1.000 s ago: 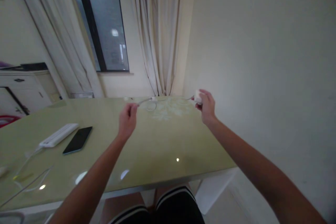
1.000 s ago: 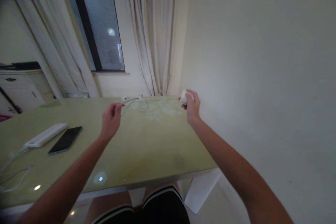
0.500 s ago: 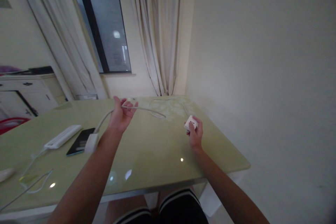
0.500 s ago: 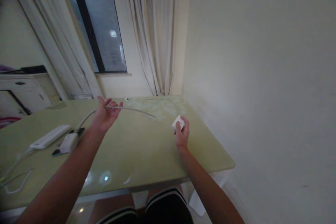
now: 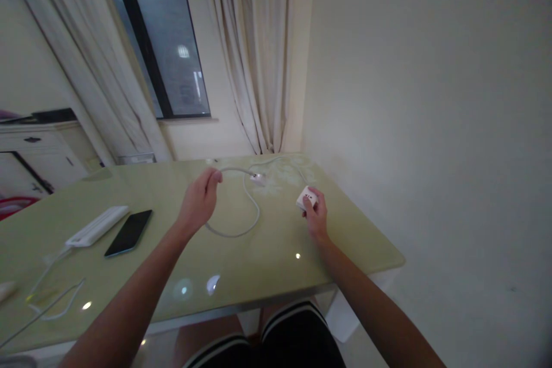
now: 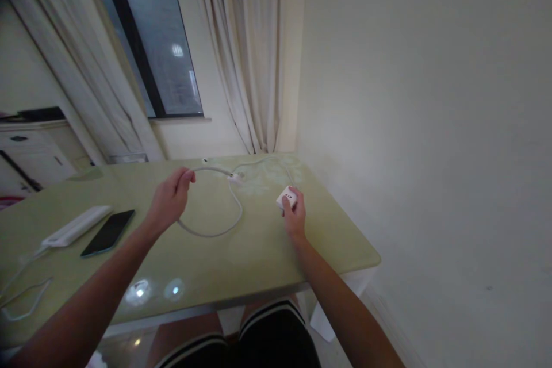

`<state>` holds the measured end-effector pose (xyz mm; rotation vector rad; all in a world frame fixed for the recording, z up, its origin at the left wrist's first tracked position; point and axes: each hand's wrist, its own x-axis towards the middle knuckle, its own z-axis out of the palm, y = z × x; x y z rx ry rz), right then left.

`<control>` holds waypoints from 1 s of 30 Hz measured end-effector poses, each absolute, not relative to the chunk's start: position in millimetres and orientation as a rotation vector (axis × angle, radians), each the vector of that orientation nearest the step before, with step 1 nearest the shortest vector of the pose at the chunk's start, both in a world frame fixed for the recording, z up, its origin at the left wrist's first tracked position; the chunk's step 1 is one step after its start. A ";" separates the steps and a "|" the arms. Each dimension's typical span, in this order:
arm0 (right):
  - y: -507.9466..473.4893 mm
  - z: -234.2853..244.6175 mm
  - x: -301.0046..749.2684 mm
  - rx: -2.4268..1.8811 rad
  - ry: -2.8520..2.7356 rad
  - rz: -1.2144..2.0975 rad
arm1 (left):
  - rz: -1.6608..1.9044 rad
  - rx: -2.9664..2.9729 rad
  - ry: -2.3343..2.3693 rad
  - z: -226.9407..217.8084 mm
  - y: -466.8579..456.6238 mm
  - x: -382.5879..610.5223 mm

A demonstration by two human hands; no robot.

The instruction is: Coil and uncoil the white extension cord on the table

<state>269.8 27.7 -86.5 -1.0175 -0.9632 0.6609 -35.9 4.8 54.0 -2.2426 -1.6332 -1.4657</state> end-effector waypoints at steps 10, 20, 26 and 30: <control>30.8 -89.8 267.9 -1.021 -0.982 0.658 | -0.744 -2.450 -0.783 -5.1 1.7 -85.1; 39.4 -85.0 248.2 -1.041 -1.192 0.678 | -1.031 -2.166 -1.525 -75.6 22.0 -62.8; 66.1 -80.5 177.7 -1.061 -1.223 0.807 | -1.757 -2.239 -1.745 -63.0 32.1 24.0; 67.4 -87.8 163.4 -0.971 -1.193 0.827 | -2.045 -2.520 -1.491 -85.8 33.8 54.6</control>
